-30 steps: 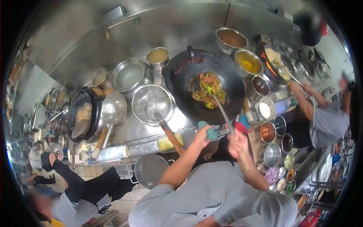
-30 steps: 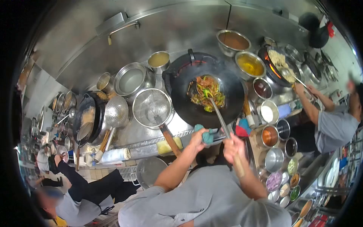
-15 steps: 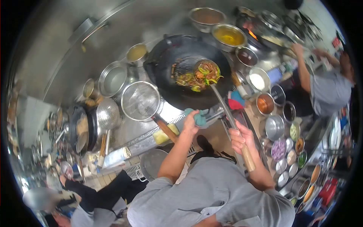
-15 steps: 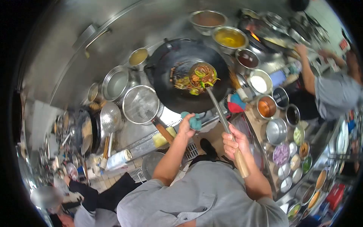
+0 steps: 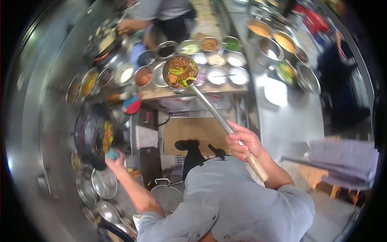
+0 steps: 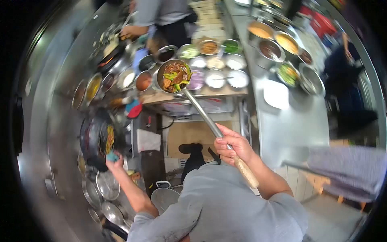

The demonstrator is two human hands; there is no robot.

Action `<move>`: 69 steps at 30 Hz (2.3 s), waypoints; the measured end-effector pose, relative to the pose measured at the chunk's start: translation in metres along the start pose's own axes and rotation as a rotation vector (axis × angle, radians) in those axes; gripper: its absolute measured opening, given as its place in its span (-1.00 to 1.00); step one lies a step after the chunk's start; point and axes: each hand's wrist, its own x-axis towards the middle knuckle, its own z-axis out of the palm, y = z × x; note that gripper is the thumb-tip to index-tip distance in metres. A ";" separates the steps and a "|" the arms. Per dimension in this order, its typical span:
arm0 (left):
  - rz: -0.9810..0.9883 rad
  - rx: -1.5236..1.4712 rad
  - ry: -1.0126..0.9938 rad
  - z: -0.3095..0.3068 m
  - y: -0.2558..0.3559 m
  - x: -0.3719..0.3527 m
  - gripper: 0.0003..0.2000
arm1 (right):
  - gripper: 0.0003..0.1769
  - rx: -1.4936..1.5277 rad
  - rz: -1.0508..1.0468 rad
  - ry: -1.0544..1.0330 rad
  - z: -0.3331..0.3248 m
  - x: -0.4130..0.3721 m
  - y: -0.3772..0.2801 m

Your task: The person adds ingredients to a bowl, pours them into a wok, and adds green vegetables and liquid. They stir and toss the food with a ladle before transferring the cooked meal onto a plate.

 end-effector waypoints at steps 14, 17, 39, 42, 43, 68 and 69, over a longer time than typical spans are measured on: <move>-0.093 0.263 -0.168 -0.076 -0.096 -0.257 -0.79 | -0.12 -0.414 -0.621 0.771 -0.161 -0.173 -0.039; -0.179 0.278 -0.262 -0.093 -0.098 -0.269 -0.76 | -0.11 -0.472 -0.620 0.784 -0.183 -0.163 -0.038; -0.329 0.475 -0.344 -0.143 -0.133 -0.353 -0.86 | -0.19 -0.923 -0.659 1.074 -0.183 -0.211 0.022; -0.349 0.465 -0.369 -0.142 -0.132 -0.354 -0.90 | -0.20 -0.842 -0.694 1.046 -0.184 -0.208 0.020; -0.355 0.465 -0.370 -0.140 -0.133 -0.354 -0.91 | -0.20 -0.794 -0.707 1.023 -0.184 -0.208 0.017; -0.345 0.527 -0.304 -0.133 -0.146 -0.364 -0.88 | -0.17 -0.759 -0.711 0.991 -0.163 -0.197 0.043; -0.345 0.533 -0.289 -0.132 -0.147 -0.367 -0.88 | -0.18 -0.794 -0.704 1.007 -0.162 -0.197 0.045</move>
